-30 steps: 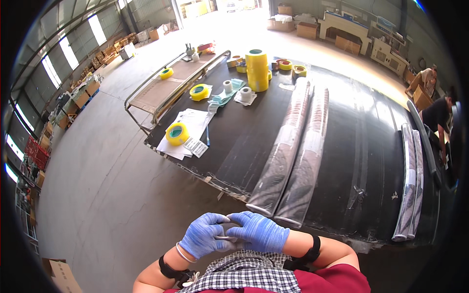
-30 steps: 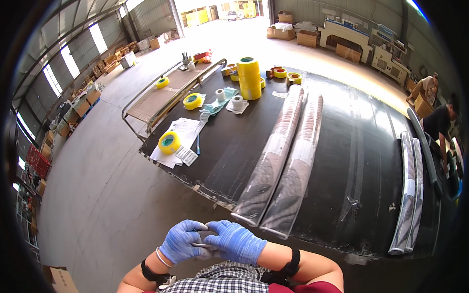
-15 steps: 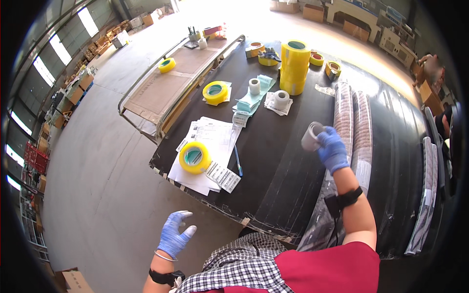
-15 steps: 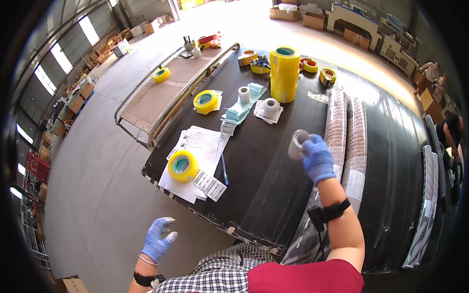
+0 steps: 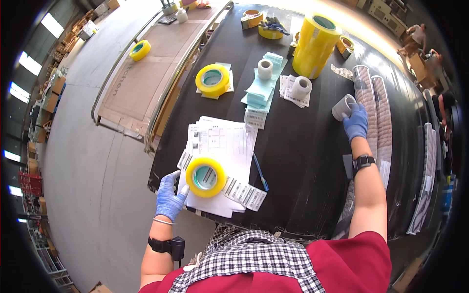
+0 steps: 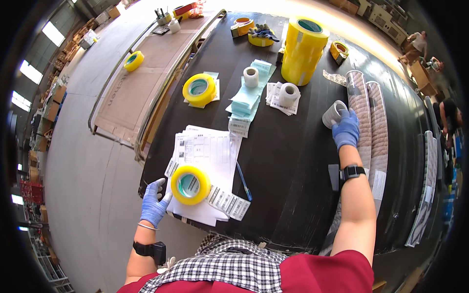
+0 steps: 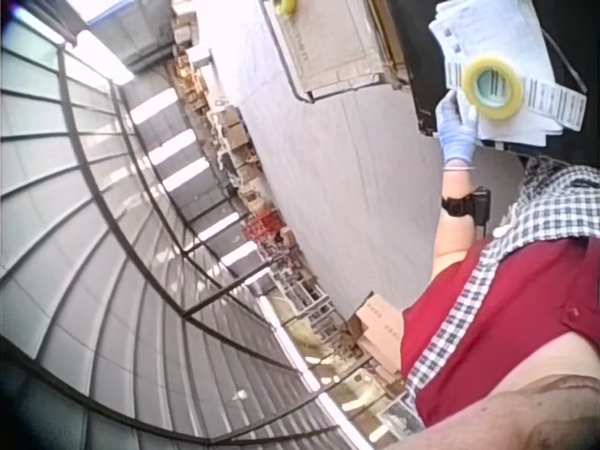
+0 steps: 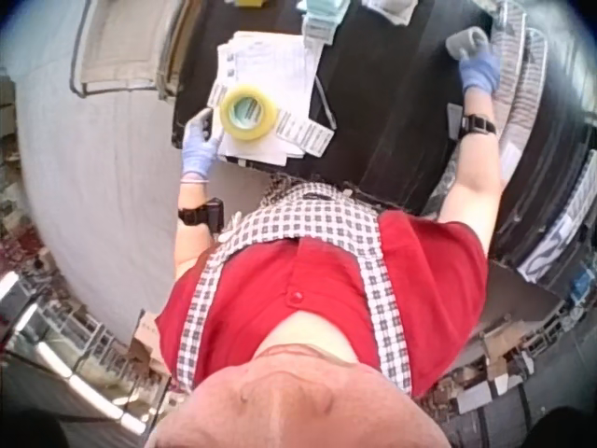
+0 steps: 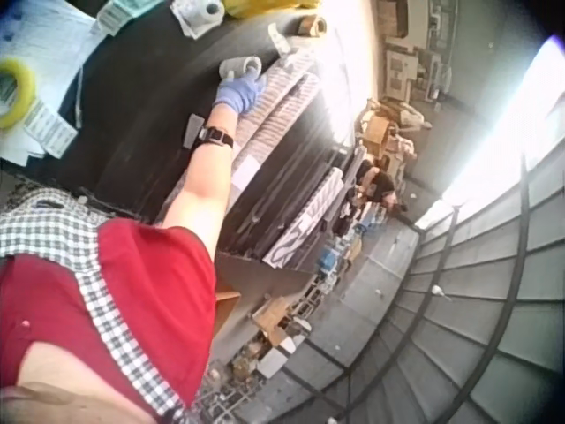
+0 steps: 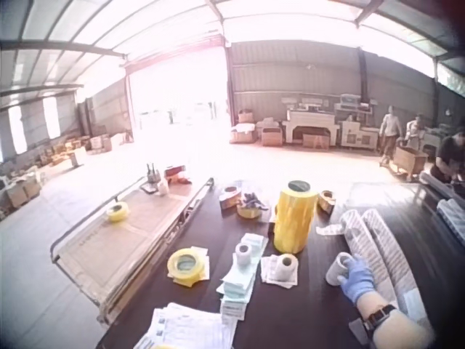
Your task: Labeling rolls of material and packing them into plastic sleeves.
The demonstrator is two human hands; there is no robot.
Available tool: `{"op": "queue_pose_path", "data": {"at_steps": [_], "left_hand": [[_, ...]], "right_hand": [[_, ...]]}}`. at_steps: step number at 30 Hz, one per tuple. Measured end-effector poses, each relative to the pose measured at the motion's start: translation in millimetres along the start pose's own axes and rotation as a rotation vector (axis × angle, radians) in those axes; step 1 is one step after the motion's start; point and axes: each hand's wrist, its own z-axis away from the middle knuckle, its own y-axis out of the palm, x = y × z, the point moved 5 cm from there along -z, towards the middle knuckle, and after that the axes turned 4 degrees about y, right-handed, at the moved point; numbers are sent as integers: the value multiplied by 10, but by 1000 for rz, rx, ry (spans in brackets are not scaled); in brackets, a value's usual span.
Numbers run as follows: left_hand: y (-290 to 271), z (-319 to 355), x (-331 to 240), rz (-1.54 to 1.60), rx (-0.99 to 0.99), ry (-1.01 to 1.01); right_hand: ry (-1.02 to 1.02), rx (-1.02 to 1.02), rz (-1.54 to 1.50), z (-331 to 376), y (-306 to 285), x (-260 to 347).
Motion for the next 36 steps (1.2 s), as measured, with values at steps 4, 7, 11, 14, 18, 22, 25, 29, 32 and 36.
{"op": "queue_pose_path", "data": {"at_steps": [4, 7, 11, 14, 18, 22, 25, 29, 32, 36], "left_hand": [[58, -705, 44, 47, 64, 73], [115, -1224, -76, 21, 136, 123], [286, -1822, -240, 10, 187, 287], [429, -2144, -508, -9, 254, 396], [630, -2416, -821, 10, 396, 370], [659, -2330, -924, -350, 642, 443], [537, -2037, -861, -335, 756, 450], [511, -1635, -692, -357, 886, 339], [524, -1387, -471, -314, 888, 260], [481, -1238, -326, -293, 643, 285]], "right_hand": [[-80, -149, -121, 393, -396, 588], [-273, 19, -271, 798, -497, 1108], [-335, 253, -378, 1037, -341, 1689], [-328, 292, -377, 965, -136, 1853], [-337, 298, -505, 821, -66, 2033], [-438, 553, -642, 1138, -84, 2297], [-542, 757, -657, 1608, -156, 2406], [-586, 883, -461, 2159, -237, 2431], [-584, 799, -394, 2309, -222, 2430], [-627, 785, -374, 2429, -301, 2514]]}}
